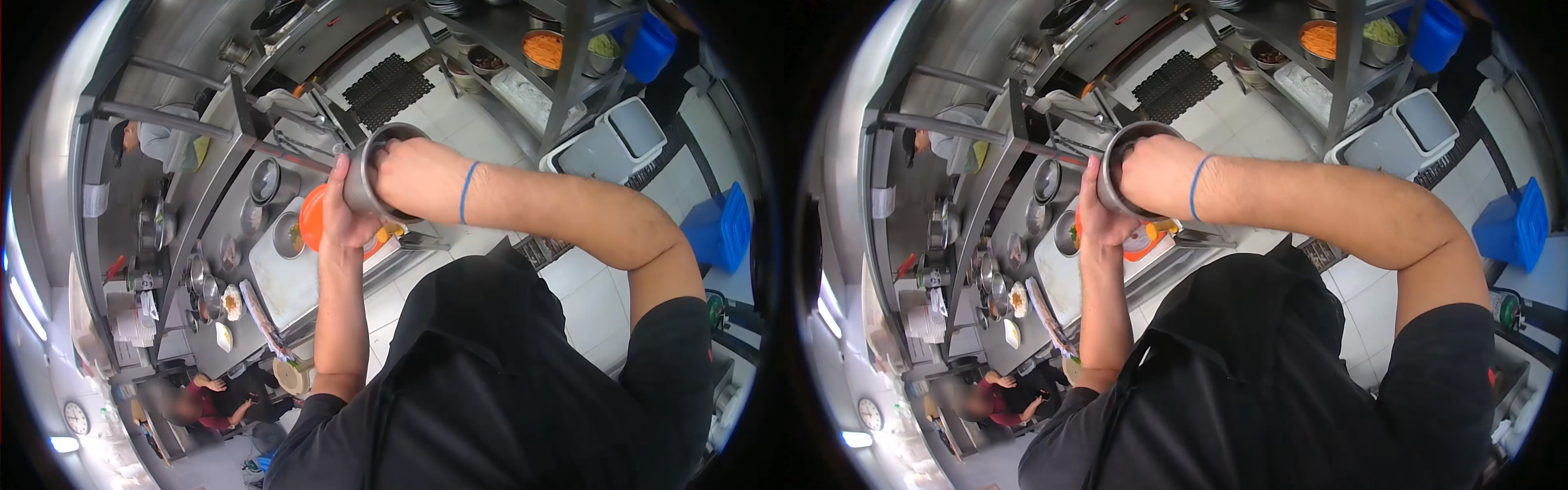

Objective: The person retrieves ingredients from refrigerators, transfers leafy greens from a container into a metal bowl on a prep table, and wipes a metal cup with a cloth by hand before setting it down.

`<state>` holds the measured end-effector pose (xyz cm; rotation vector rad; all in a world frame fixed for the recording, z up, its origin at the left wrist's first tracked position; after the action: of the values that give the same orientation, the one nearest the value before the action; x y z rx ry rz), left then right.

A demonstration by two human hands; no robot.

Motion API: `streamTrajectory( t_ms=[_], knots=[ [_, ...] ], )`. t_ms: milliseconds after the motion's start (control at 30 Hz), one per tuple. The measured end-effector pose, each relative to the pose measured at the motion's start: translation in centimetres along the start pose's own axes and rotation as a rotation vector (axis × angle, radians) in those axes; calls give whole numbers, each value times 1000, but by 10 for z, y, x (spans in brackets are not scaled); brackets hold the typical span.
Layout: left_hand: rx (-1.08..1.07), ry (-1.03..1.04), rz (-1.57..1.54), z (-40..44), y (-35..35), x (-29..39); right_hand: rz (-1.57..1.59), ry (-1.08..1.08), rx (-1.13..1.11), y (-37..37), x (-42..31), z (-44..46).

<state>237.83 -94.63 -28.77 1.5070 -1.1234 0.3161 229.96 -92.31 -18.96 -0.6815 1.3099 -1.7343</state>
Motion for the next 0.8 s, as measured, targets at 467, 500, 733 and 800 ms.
streamTrajectory(
  t_ms=[467,500,733,800],
  knots=[
    [-106,-8,414,110,96,-11,2031,411,438,40,129,-123],
    [-80,-13,391,118,95,-14,2144,292,519,36,134,-135],
    [-26,-68,519,156,87,-28,2156,393,1169,20,204,-281],
    [-59,-101,536,154,86,-26,1803,581,1247,-7,218,-310]
  ],
)
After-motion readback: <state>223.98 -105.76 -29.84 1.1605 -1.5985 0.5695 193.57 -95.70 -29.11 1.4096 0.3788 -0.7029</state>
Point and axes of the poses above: each hand's wrist, its own z-axis towards the middle knuckle, its own y-axis out of the palm, x = y × z, the point moved 10 cm from there along z, towards the middle knuckle, and after that the axes turned 1 degree about x, right-handed, at the moved point
